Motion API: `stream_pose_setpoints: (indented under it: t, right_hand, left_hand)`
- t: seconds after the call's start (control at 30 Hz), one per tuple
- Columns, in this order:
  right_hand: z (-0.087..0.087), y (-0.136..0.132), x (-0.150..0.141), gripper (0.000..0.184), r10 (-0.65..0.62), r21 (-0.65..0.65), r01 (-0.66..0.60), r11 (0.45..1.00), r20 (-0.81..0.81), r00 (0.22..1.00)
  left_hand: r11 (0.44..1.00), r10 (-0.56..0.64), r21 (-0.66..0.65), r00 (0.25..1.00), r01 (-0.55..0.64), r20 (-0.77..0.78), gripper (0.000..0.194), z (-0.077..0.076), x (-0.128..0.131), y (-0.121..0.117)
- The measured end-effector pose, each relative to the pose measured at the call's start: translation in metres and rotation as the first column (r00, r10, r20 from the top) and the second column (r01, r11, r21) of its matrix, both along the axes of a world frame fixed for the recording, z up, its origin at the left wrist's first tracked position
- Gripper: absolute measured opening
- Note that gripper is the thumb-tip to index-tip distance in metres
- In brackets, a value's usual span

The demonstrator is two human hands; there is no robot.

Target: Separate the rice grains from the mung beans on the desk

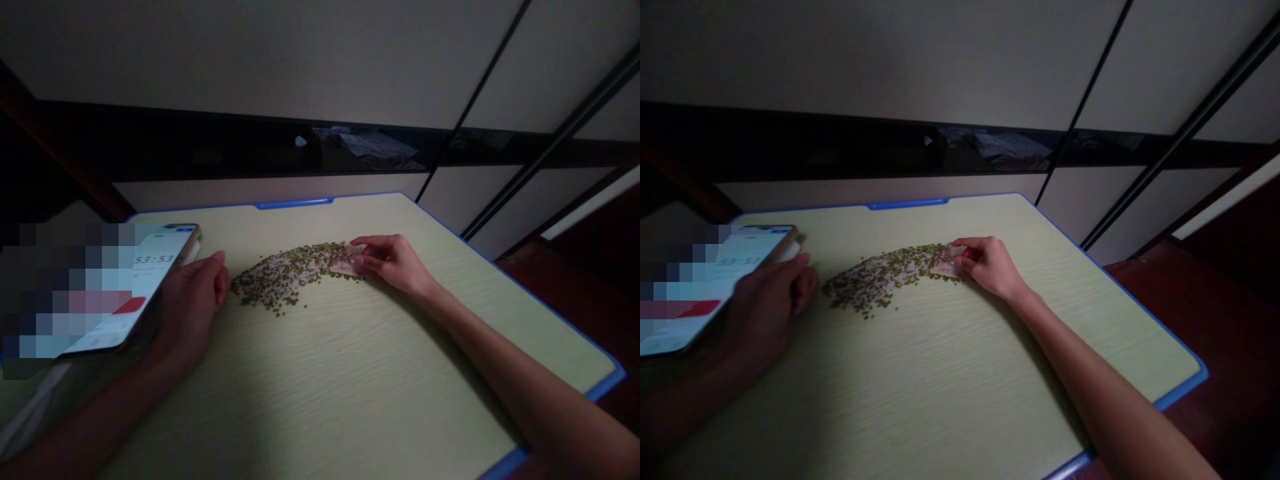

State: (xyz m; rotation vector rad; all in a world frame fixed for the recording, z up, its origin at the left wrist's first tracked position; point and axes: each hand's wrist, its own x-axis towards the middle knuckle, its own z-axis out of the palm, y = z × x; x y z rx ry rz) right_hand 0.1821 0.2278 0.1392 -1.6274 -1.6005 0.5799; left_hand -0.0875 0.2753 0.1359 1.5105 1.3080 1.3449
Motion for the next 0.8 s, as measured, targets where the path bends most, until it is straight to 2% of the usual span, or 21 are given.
stream_pose_setpoints:
  t: [0.57, 0.8]
  right_hand:
    - [0.0022, -0.0016, -0.0029, 0.039, 0.051, 0.018, -0.052, 0.998, 0.019, 0.998]
    - [0.0021, -0.0015, -0.0061, 0.041, 0.057, -0.001, -0.057, 0.998, -0.035, 0.998]
  left_hand:
    - [1.000, 0.005, -0.006, 1.000, -0.005, 0.002, 0.041, 0.0035, 0.0004, -0.0027]
    - [1.000, 0.001, -0.013, 1.000, -0.001, -0.021, 0.040, 0.0028, 0.0001, -0.0022]
